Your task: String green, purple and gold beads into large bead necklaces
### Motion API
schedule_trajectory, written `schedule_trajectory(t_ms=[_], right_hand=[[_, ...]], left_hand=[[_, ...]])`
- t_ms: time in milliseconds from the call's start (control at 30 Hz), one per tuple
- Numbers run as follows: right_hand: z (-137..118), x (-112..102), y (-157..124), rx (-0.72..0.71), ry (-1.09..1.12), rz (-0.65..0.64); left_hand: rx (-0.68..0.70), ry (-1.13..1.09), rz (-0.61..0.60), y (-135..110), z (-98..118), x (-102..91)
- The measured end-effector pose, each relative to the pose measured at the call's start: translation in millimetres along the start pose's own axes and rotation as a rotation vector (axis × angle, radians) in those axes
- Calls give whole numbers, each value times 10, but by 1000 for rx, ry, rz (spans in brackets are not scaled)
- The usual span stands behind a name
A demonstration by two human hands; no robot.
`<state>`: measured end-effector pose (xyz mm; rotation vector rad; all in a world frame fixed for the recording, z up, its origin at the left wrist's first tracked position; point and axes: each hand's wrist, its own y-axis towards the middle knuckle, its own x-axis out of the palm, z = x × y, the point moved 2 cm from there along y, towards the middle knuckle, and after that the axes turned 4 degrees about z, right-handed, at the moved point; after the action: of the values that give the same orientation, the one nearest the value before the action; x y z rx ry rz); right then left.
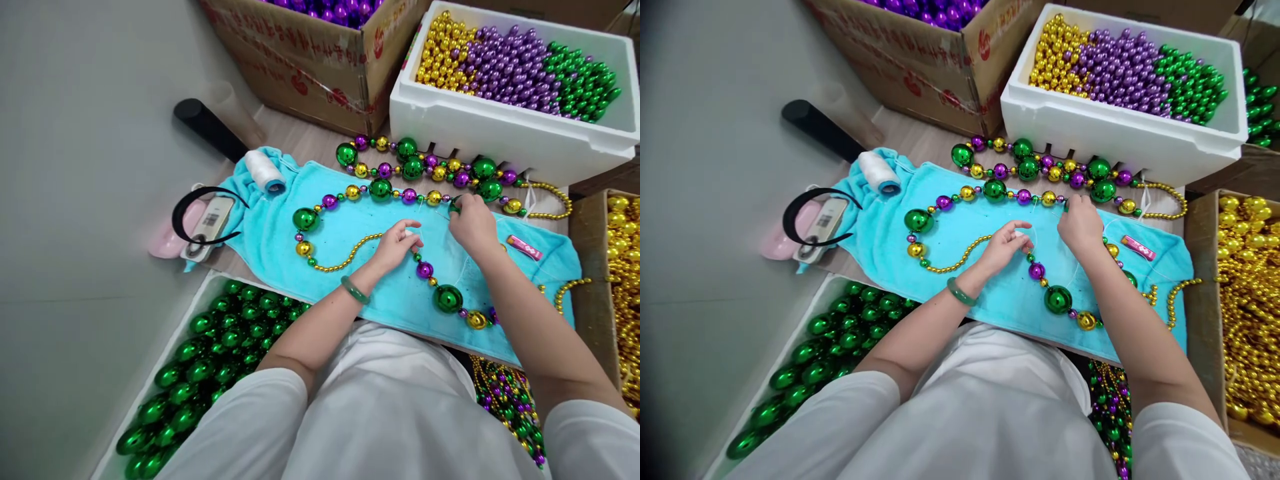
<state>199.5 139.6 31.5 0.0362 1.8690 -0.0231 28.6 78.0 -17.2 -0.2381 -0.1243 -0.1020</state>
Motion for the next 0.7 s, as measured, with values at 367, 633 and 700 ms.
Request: schedule_trajectory(t_ms=[367,633,700], right_hand=[[-287,526,-81,68,116,-311],[11,497,-199,134,464,-343],[73,479,-304,127,543,-323]], left_hand=[[-90,39,206,-120,-25,-42],[-248,-277,295,-147,-12,-26],[-247,-303,320,-145,-26,-15]])
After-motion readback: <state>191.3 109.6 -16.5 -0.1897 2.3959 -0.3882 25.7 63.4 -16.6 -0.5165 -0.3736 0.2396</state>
